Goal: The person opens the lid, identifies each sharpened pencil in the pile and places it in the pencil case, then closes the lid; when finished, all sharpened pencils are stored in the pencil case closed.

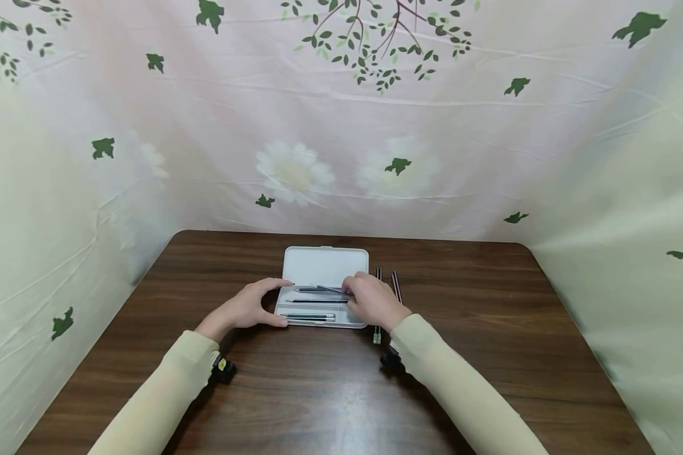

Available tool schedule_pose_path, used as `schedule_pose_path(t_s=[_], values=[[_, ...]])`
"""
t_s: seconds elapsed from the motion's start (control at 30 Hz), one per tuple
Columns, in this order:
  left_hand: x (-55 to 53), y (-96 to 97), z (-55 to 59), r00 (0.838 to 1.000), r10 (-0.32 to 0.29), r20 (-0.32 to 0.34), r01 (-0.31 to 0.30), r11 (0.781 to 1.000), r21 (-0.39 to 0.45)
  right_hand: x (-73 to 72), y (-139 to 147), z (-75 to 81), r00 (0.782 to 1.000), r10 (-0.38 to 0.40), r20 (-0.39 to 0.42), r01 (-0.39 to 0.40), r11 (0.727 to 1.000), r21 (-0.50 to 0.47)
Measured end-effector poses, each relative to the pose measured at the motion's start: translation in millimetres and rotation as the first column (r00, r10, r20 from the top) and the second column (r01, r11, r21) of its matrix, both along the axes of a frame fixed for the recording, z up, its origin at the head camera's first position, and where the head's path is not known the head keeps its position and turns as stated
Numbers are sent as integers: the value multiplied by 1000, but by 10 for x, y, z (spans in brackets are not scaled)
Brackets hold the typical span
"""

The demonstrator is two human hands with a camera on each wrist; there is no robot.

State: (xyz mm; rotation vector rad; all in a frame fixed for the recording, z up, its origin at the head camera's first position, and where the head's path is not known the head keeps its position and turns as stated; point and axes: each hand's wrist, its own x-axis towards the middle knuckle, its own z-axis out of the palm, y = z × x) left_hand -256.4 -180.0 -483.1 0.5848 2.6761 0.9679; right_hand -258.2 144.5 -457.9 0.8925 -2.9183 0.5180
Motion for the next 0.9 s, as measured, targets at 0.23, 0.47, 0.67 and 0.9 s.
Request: schedule_pose_path(t_s=[0.23, 0.47, 0.67, 0.9], values=[[-15, 2, -3, 1000, 3, -3, -3, 1000, 1, -51, -179, -52, 999, 43, 13, -44, 998, 51], [-22, -1, -29, 1000, 3, 3, -3, 1000, -2, -88, -271, -75, 999, 42, 4, -43, 998, 48], [-18, -2, -22, 1000, 6, 1, -6, 1000, 6, -136, -360, -76, 997, 77, 13, -77, 996, 50], [-10, 10, -13, 1000, 13, 13, -13, 1000, 19, -187, -467, -84, 995, 92, 46, -94, 994, 51]])
